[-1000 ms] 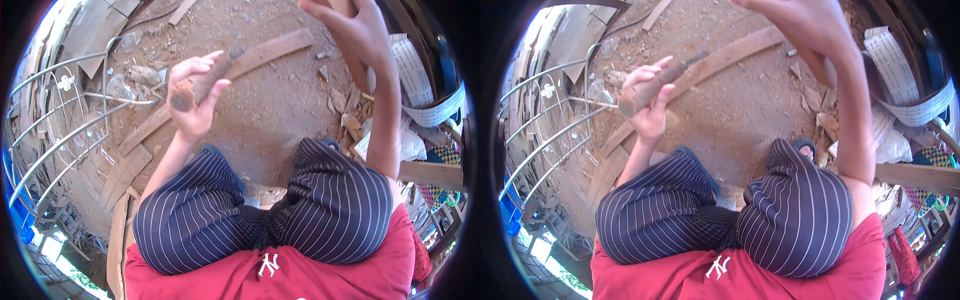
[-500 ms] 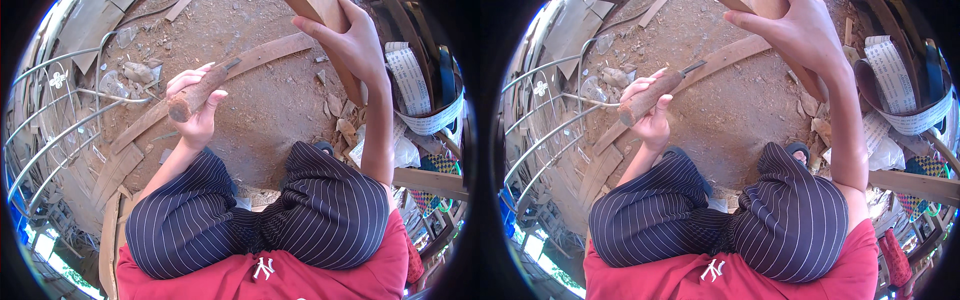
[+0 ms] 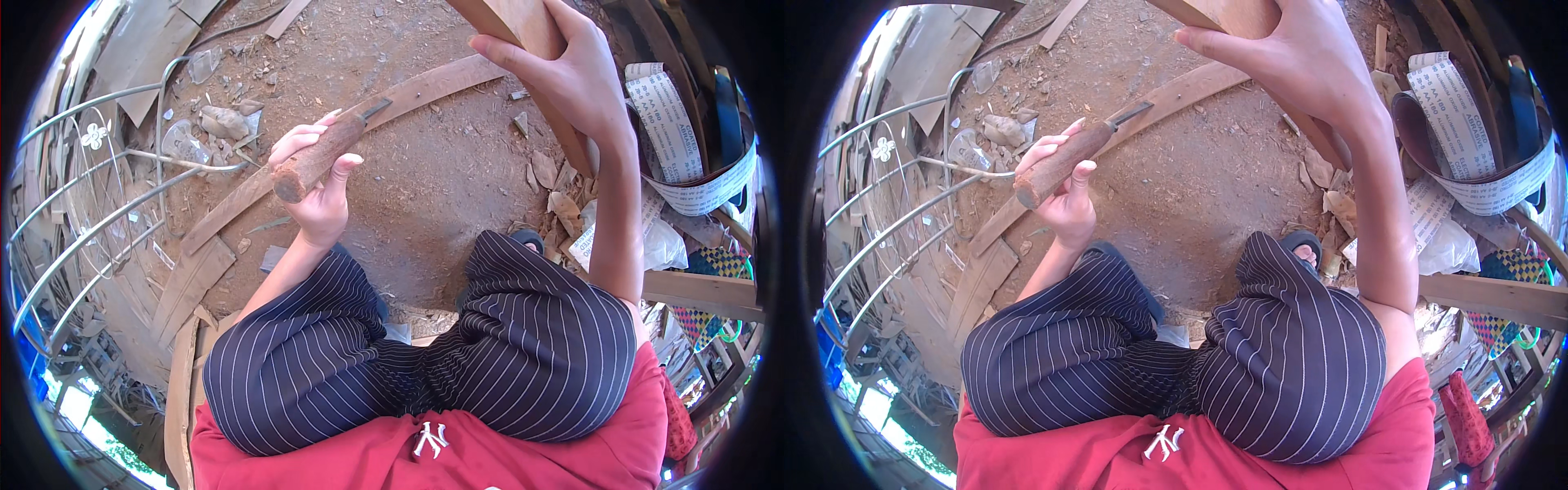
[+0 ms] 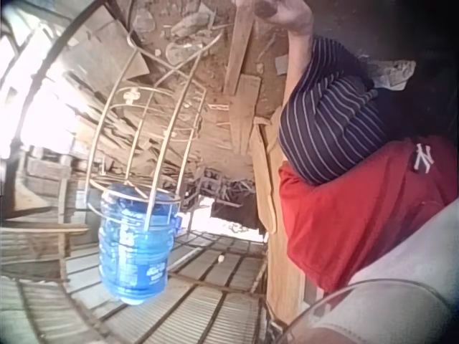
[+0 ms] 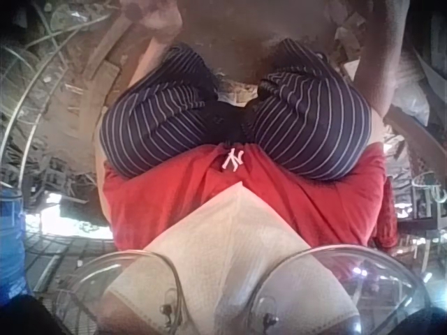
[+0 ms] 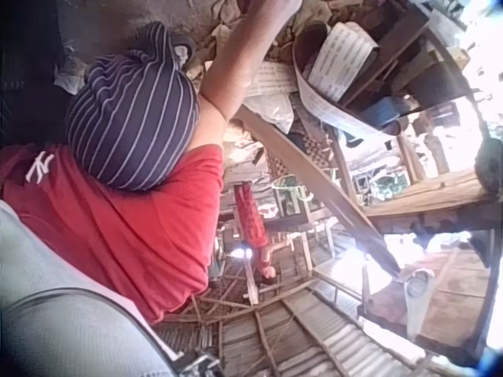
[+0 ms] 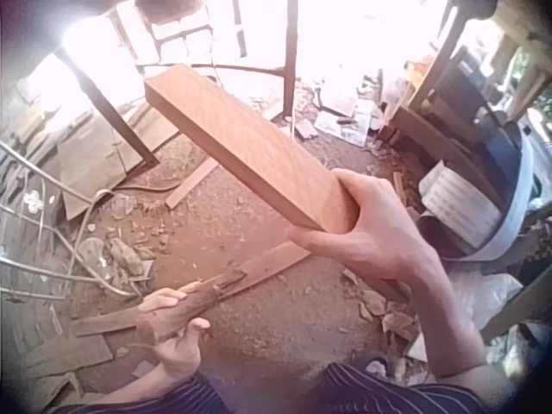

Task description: Use a chisel to carve and shape a piece of wood.

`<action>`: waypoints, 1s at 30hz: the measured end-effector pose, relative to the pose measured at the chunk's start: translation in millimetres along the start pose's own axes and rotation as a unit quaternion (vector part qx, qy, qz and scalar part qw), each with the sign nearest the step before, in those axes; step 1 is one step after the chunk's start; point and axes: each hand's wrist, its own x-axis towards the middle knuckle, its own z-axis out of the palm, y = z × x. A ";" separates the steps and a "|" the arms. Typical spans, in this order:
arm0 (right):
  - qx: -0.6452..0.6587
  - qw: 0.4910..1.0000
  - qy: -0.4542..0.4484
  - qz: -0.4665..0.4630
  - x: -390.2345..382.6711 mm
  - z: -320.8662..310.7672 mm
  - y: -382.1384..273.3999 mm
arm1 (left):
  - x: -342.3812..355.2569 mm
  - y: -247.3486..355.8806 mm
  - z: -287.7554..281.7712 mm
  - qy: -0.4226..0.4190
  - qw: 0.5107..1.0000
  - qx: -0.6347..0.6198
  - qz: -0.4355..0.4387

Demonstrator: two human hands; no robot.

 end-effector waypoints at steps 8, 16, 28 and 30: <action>0.055 0.997 0.003 -0.050 -8.7 -0.5 0.7 | 2.2 -0.8 -2.2 0.032 0.999 -0.019 -0.011; -0.043 0.996 0.024 -0.079 -20.3 0.4 -16.2 | 2.5 -4.3 -3.1 0.023 1.000 -0.017 -0.005; -0.073 0.968 0.013 -0.242 -21.4 4.4 -4.7 | 22.5 -15.9 -0.9 0.002 0.996 0.092 0.005; -0.077 0.962 0.002 -0.262 -27.4 -2.1 -11.7 | 28.2 -14.4 3.4 0.010 0.996 0.082 0.013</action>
